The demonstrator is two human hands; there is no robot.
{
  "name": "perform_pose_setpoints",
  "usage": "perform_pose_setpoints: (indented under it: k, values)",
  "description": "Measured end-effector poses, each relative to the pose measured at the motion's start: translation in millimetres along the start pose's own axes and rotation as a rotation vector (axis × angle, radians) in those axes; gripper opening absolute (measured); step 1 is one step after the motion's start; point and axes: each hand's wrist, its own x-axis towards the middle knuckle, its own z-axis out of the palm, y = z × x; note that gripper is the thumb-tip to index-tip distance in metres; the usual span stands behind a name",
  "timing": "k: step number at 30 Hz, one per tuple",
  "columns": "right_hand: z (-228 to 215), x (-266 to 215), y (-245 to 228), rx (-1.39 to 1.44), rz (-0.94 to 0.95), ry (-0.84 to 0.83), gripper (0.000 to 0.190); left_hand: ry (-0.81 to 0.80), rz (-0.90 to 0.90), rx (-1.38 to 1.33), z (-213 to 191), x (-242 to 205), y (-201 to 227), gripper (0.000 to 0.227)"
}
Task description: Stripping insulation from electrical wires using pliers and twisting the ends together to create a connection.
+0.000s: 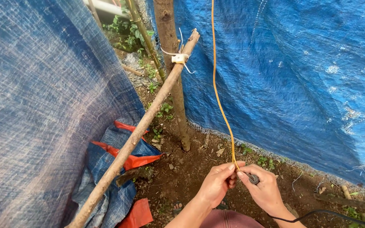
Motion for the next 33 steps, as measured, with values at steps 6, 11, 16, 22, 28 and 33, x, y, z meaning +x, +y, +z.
perform_pose_setpoints:
  k: [6,11,16,22,28,33]
  values:
    - [-12.7,9.4,0.0,-0.041,0.095,-0.009,0.019,0.042,0.006,-0.261,4.4,0.6,0.0,0.057]
    - [-12.1,12.2,18.3,-0.053,0.088,-0.019,0.016,0.149,0.006,-0.396,-0.9,0.1,-2.0,0.045]
    - [-11.1,17.4,30.7,-0.063,0.118,-0.059,0.018,0.264,0.052,-0.369,-8.4,-0.7,22.8,0.047]
    - [-1.5,30.9,26.9,-0.034,0.298,-0.097,0.018,0.360,0.183,-0.455,-39.6,-3.0,44.8,0.040]
    - [28.0,44.2,25.4,-0.018,0.355,-0.049,0.021,0.305,0.125,-0.358,-60.3,16.8,46.9,0.019]
    - [51.3,38.6,20.3,0.071,0.510,0.026,0.023,0.200,0.018,-0.293,-78.4,48.9,39.3,0.013]
